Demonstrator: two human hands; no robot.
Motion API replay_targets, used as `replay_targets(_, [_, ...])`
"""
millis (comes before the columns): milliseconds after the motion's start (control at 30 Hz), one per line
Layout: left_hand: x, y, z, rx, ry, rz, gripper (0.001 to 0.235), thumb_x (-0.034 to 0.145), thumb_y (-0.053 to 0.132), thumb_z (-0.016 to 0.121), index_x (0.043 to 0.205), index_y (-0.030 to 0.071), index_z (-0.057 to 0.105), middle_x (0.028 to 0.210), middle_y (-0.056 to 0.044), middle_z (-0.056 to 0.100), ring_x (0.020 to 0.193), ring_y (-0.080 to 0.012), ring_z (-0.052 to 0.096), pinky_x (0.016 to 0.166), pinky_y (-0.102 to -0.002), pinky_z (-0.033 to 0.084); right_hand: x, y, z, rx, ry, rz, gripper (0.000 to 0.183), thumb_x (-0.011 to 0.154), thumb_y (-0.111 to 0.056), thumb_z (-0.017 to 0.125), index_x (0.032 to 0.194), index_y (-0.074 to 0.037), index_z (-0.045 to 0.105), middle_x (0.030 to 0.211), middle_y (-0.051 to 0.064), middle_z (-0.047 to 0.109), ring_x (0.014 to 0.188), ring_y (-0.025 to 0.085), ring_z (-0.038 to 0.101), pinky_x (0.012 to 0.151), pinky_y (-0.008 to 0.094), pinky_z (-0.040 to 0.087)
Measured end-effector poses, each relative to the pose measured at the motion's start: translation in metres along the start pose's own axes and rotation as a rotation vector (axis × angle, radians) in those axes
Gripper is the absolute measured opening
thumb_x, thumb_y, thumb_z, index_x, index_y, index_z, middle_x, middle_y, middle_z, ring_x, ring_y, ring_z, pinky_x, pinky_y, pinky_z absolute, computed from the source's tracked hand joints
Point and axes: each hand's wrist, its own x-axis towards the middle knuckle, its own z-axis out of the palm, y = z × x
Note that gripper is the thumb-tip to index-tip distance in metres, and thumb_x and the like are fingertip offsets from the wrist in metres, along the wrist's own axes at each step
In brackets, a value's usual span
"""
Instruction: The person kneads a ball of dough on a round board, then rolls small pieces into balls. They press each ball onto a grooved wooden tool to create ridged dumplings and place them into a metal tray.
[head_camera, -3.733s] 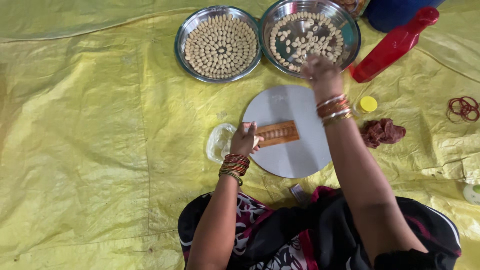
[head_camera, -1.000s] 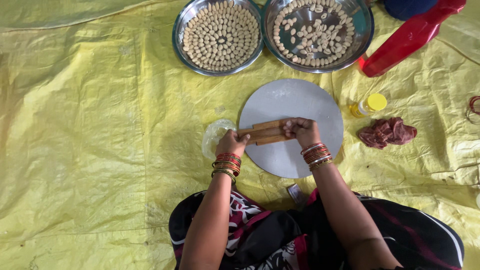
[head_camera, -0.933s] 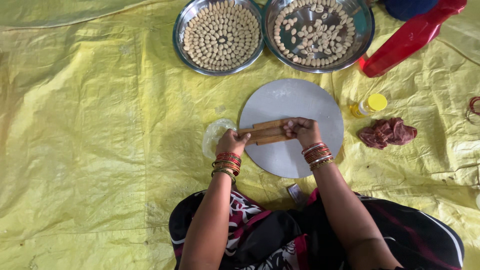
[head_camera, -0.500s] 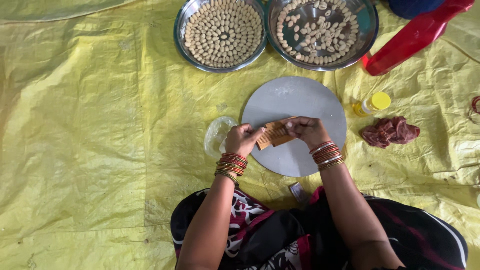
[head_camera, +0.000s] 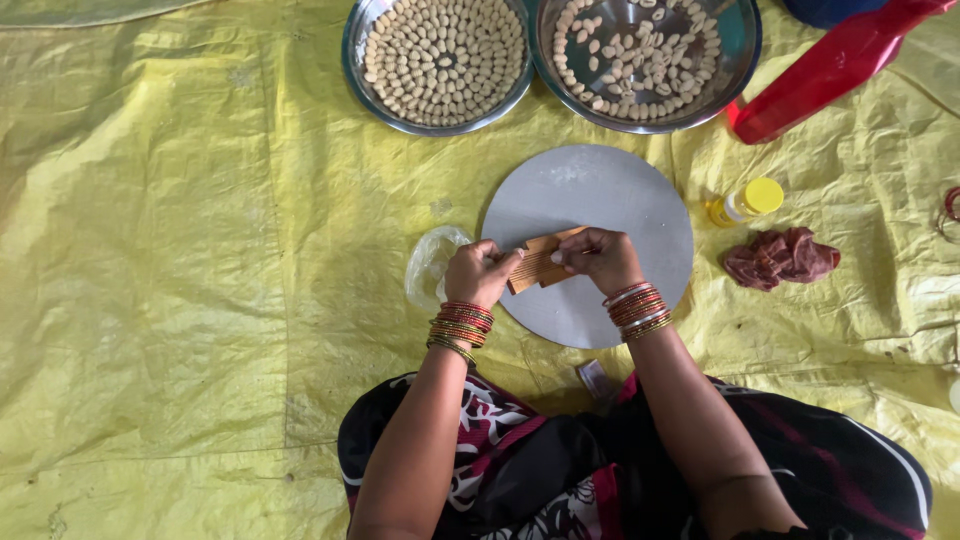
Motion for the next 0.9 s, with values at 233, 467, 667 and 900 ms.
replay_targets(233, [0.002, -0.007, 0.002, 0.016, 0.041, 0.053, 0.039, 0.078, 0.042, 0.080, 0.063, 0.009, 0.066, 0.053, -0.004, 0.065, 0.045, -0.0132, 0.057, 0.044, -0.032, 0.045, 0.008, 0.015, -0.009, 0.006, 0.002, -0.006, 0.017, 0.085, 0.003, 0.074, 0.102, 0.004, 0.075, 0.090, 0.009, 0.077, 0.079, 0.014, 0.074, 0.075, 0.028, 0.063])
replay_targets(467, [0.004, -0.012, 0.004, 0.009, 0.064, 0.068, 0.036, 0.077, 0.041, 0.081, 0.063, 0.010, 0.067, 0.054, -0.003, 0.065, 0.045, -0.0131, 0.058, 0.045, -0.033, 0.046, 0.012, 0.023, -0.016, -0.021, 0.050, -0.009, 0.013, 0.086, 0.004, 0.073, 0.099, 0.004, 0.076, 0.090, 0.010, 0.077, 0.079, 0.014, 0.073, 0.076, 0.028, 0.063])
replay_targets(667, [0.005, -0.011, 0.004, 0.039, 0.049, 0.017, 0.036, 0.078, 0.041, 0.080, 0.062, 0.012, 0.066, 0.054, -0.002, 0.065, 0.045, -0.0123, 0.056, 0.044, -0.032, 0.045, 0.017, 0.028, -0.024, -0.019, 0.087, 0.054, 0.012, 0.086, 0.005, 0.073, 0.098, 0.004, 0.075, 0.088, 0.010, 0.076, 0.076, 0.015, 0.072, 0.073, 0.028, 0.063])
replay_targets(900, [0.005, -0.012, 0.004, 0.057, 0.042, 0.020, 0.037, 0.078, 0.042, 0.080, 0.063, 0.012, 0.066, 0.054, -0.003, 0.065, 0.045, -0.0124, 0.056, 0.045, -0.032, 0.046, 0.026, 0.042, -0.036, 0.053, 0.076, 0.055, 0.011, 0.087, 0.007, 0.071, 0.097, 0.006, 0.073, 0.088, 0.011, 0.075, 0.076, 0.016, 0.072, 0.073, 0.029, 0.063])
